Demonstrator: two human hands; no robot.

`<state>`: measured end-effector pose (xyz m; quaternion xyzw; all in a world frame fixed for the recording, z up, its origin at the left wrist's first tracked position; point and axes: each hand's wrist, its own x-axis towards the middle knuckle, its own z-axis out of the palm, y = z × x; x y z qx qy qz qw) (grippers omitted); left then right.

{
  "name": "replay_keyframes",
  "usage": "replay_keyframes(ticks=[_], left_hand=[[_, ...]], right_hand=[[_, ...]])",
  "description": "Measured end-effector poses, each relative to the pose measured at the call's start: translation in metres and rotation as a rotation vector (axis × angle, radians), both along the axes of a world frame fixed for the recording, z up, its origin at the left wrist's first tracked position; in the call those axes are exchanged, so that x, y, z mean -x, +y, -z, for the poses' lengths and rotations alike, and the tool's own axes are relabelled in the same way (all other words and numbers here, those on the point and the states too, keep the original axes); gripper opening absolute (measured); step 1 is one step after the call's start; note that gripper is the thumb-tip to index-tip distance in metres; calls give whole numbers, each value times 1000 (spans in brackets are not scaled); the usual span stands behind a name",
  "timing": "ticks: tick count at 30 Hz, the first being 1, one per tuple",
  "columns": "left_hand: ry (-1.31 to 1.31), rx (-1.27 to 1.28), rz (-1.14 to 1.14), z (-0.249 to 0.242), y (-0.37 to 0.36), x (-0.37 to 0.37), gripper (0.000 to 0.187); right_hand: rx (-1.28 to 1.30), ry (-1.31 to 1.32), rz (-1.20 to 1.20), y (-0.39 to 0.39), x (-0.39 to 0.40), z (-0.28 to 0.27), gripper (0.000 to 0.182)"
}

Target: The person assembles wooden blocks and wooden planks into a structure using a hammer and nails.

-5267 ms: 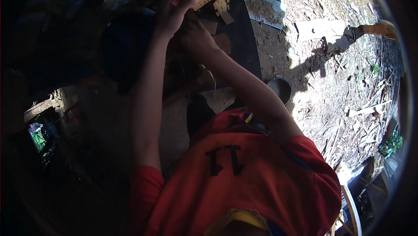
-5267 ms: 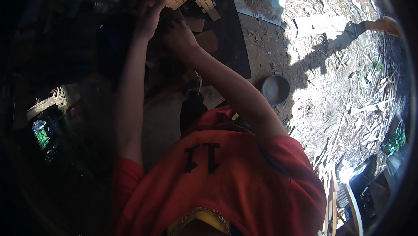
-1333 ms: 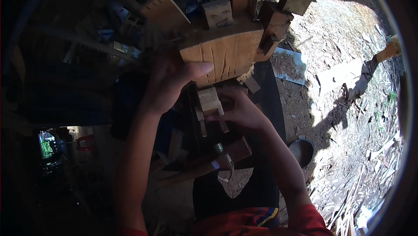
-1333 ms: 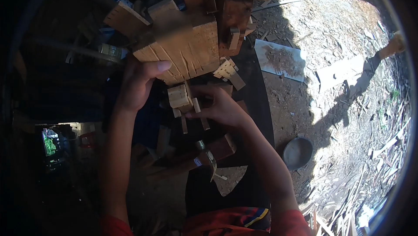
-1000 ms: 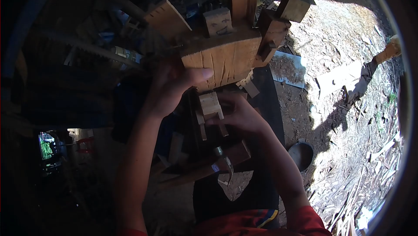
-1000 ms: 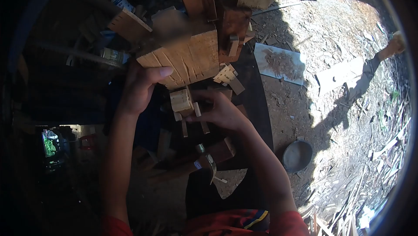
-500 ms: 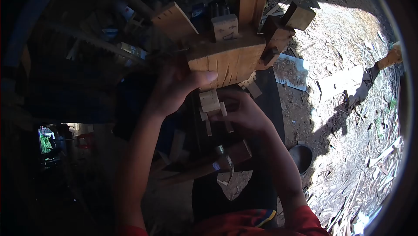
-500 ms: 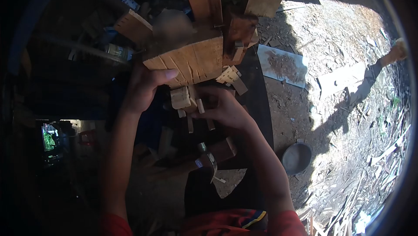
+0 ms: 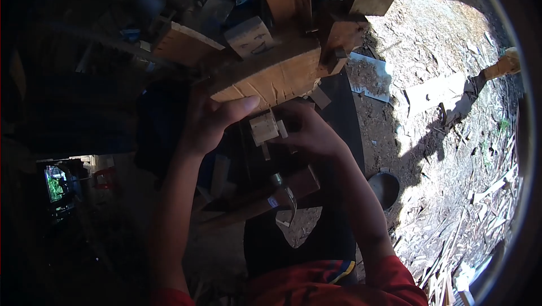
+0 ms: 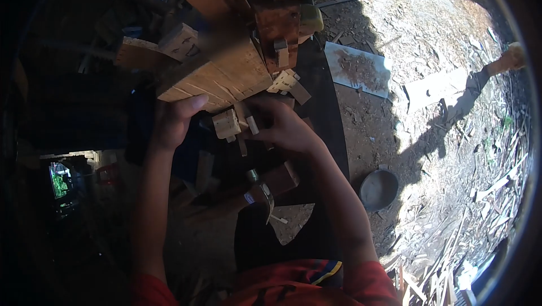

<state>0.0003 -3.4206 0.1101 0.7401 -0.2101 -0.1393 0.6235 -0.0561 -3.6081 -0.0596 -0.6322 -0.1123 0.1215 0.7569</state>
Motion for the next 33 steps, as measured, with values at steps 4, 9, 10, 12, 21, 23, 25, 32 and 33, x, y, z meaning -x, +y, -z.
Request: replay_keyframes(ticks=[4, 9, 10, 12, 21, 23, 25, 32, 33], left_hand=[[-58, 13, -36, 6, 5, 9, 44], [-71, -20, -76, 12, 13, 16, 43], [-82, -24, -81, 13, 14, 17, 43], [-56, 22, -102, 18, 15, 20, 44], [-86, 74, -89, 23, 17, 23, 46], [-88, 77, -89, 23, 15, 24, 46], [-85, 70, -86, 22, 14, 24, 45], [-83, 50, -131, 24, 16, 25, 45], [-67, 49, -120, 26, 19, 24, 45]], right_hand=[[106, -60, 59, 0, 5, 3, 77], [180, -114, 124, 0, 13, -8, 74], [207, -139, 143, -1, 16, -12, 73], [275, -144, 129, -8, 20, -16, 70], [1003, -109, 519, -16, 30, -15, 35], [1050, -142, 543, -14, 26, -7, 32], [1140, -238, 452, -21, 20, -5, 37], [970, -539, 296, -58, 10, 0, 42], [953, -511, 295, -63, 13, -4, 43]])
